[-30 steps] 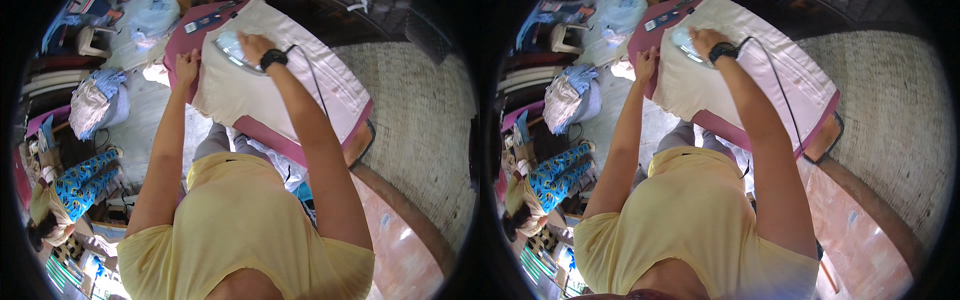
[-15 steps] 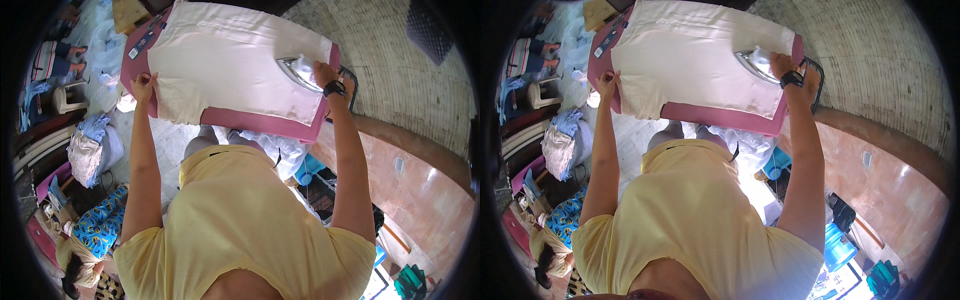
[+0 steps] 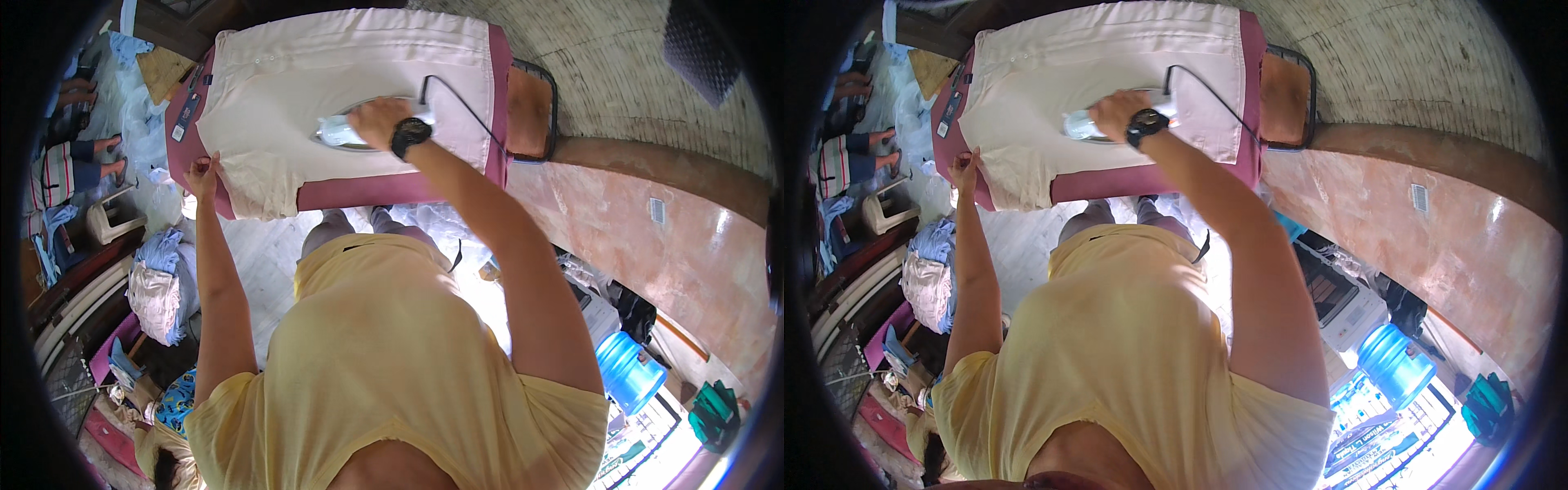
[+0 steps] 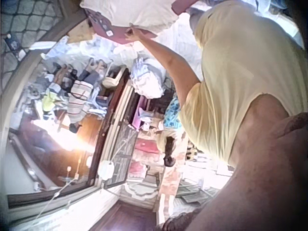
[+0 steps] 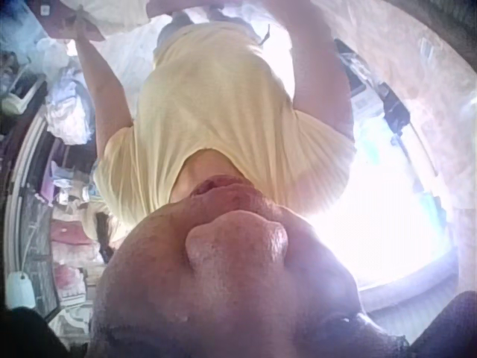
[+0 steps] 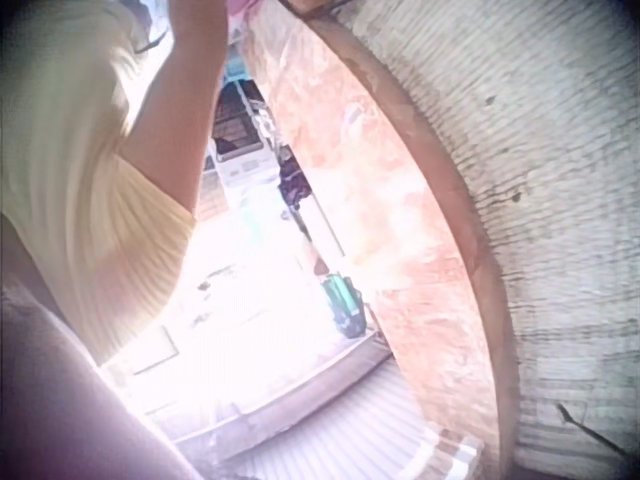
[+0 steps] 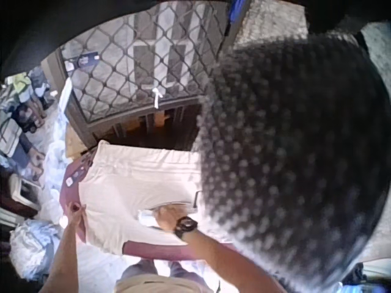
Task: The person irons a light-colored shirt on an ironing board using an electric iron, smoothing different sections of the fabric and turning the garment over to iron both sides.
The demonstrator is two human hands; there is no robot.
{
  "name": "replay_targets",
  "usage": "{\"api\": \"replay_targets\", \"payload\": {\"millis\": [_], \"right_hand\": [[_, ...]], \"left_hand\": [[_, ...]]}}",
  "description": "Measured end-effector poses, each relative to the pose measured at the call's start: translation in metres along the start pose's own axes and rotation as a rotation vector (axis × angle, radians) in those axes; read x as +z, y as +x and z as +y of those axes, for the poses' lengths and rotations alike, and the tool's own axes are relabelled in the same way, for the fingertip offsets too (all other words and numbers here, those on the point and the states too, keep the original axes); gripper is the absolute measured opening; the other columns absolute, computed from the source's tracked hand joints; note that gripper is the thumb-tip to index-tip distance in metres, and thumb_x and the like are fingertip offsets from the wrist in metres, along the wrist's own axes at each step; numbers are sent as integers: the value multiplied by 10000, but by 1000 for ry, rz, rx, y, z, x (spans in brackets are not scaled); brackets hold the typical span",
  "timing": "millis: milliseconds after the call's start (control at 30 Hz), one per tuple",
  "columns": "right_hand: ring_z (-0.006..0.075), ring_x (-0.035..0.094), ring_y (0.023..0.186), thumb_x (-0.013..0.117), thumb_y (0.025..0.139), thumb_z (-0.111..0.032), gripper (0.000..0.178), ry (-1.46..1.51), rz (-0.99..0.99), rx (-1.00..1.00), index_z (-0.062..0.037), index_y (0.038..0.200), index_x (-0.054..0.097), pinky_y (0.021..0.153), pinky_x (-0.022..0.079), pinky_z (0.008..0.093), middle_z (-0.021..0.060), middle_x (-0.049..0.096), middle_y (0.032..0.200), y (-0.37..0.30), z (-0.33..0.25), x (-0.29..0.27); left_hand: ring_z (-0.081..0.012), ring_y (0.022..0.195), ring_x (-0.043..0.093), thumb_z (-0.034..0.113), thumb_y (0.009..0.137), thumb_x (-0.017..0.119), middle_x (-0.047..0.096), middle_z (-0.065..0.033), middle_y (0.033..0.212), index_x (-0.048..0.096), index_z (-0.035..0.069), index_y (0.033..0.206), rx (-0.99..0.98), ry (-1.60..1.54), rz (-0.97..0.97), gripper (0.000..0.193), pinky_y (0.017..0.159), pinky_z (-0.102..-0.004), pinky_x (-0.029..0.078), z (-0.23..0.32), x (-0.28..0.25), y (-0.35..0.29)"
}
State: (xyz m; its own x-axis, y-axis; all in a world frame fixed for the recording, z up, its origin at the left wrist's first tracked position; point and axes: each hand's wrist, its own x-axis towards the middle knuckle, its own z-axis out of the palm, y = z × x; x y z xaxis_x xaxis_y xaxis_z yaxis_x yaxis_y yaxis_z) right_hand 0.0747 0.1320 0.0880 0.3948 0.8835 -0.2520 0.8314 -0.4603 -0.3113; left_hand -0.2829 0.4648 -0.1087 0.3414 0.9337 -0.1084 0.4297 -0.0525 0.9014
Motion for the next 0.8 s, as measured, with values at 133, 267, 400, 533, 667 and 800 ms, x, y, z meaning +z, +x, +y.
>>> {"api": "replay_targets", "payload": {"millis": [133, 267, 400, 533, 667, 800], "right_hand": [[340, 693, 845, 372, 921, -399, 481, -105, -125, -1, -95, 856, 739, 836, 520, 466, 187, 705, 856, -19, 81, -45], [310, 693, 782, 411, 892, -410, 462, -94, -74, 17, -97, 727, 708, 753, 525, 475, 157, 701, 795, -48, 135, -42], [342, 685, 769, 469, 860, -361, 396, -126, -164, -186, -90, 707, 714, 745, 528, 482, 162, 700, 782, -60, 46, -15], [331, 683, 882, 478, 871, -377, 384, -152, -233, -186, -88, 808, 724, 796, 516, 489, 177, 705, 872, -72, 32, -19], [308, 687, 805, 498, 848, -346, 336, -233, -124, -278, -134, 695, 709, 703, 517, 477, 105, 712, 799, -54, 111, -32], [319, 684, 728, 510, 812, -333, 334, -147, -85, -217, -123, 652, 714, 668, 529, 451, 132, 686, 699, -61, 105, -11]], "left_hand": [[-216, 969, 541, 399, 757, 827, 589, -125, 1053, 640, 74, 941, 6, 377, 24, 418, 831, -353, 428, -10, -50, 2], [-317, 1126, 512, 336, 884, 662, 554, -142, 1214, 567, 83, 1153, 339, 992, 461, 382, 913, -456, 394, 155, 73, -79], [-358, 1313, 401, 304, 935, 549, 458, -142, 1399, 514, 123, 1320, 818, 436, -101, 427, 1077, -547, 286, 174, 159, -128], [-325, 1426, 285, 293, 989, 445, 351, -68, 1529, 447, 180, 1429, 884, 618, -350, 454, 1151, -538, 203, 198, 207, -173], [-293, 1454, 223, 348, 1009, 389, 285, -17, 1569, 393, 248, 1469, 869, 696, -380, 470, 1167, -550, 171, 184, 210, -172], [-285, 1459, 210, 345, 1007, 401, 271, 6, 1576, 382, 267, 1471, 862, 722, -381, 471, 1171, -544, 169, 185, 209, -173]]}}
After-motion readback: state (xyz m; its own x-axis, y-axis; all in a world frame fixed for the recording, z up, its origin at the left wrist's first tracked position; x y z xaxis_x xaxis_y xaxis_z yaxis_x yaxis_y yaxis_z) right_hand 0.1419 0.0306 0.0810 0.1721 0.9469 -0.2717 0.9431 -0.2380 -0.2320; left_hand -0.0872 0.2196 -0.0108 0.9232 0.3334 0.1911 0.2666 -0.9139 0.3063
